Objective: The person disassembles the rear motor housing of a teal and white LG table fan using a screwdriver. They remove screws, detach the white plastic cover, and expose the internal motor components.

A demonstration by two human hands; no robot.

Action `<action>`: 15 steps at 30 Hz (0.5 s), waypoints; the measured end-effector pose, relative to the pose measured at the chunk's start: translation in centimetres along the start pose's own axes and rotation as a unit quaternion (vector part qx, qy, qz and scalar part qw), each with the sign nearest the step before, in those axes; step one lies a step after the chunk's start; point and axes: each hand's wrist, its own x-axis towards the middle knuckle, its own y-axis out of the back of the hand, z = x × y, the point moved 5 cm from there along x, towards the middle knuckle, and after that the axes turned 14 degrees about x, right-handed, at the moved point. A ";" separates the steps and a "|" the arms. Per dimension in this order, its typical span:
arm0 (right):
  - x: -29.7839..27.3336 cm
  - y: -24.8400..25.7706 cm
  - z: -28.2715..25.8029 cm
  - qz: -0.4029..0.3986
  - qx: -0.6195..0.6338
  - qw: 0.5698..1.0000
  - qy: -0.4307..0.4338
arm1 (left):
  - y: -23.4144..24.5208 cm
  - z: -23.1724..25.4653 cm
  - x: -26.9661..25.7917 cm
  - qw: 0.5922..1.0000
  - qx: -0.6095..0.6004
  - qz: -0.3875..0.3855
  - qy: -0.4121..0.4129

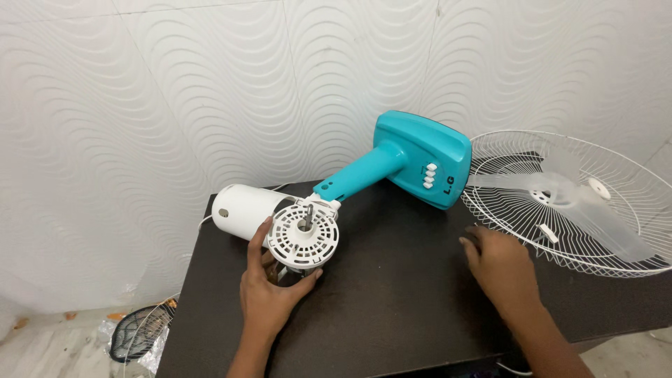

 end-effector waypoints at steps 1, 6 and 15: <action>-0.2 -0.2 1.3 -0.023 -0.048 0.998 -0.039 | 0.1 0.0 -0.1 1.000 -0.011 -0.001 0.000; -0.4 -1.0 4.1 -0.075 -0.109 0.986 -0.101 | -0.1 -0.2 0.1 1.000 0.022 -0.011 0.020; -0.6 -1.8 5.5 -0.088 -0.070 0.981 -0.159 | -0.3 -0.6 0.1 0.999 0.001 -0.018 0.033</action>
